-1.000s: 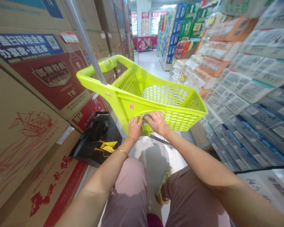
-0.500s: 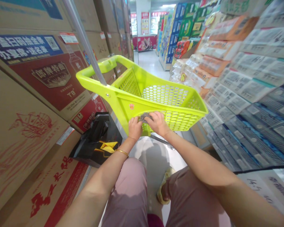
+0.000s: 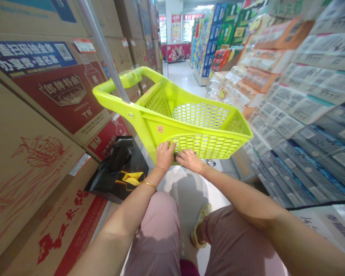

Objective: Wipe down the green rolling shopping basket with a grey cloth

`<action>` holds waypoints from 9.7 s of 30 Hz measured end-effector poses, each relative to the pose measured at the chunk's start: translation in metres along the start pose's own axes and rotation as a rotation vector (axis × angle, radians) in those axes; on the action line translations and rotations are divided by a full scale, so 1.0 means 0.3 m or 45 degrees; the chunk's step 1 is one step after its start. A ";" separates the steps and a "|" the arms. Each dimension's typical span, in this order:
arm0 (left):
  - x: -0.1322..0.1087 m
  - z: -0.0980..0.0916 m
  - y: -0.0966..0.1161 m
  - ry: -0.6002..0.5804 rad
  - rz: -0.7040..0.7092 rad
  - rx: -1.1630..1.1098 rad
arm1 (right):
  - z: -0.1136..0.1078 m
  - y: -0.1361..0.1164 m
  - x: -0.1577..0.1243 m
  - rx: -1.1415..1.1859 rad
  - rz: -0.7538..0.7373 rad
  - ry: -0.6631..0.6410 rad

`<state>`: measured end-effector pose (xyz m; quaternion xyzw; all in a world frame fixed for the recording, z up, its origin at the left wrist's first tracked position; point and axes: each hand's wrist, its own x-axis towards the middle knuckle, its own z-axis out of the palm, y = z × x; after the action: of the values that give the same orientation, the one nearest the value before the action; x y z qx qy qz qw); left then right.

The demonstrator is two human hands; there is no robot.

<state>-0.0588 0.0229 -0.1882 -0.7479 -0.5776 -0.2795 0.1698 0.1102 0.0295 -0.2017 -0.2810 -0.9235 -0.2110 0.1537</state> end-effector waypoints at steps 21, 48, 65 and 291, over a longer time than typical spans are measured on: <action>0.001 0.004 -0.002 0.020 0.024 0.045 | -0.087 0.053 0.073 -0.036 0.287 0.356; 0.036 -0.050 0.101 0.324 0.018 0.000 | -0.270 0.115 0.145 0.037 0.480 0.765; 0.072 -0.002 0.075 0.419 -0.007 -0.181 | -0.206 0.101 0.134 0.012 0.539 0.619; 0.143 0.023 0.175 0.043 -0.143 -0.247 | -0.117 0.133 -0.044 -0.092 0.451 0.298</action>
<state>0.0006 0.0454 -0.1636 -0.7225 -0.5858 -0.3559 0.0904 0.1497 0.0368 -0.1647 -0.4177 -0.8275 -0.2448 0.2844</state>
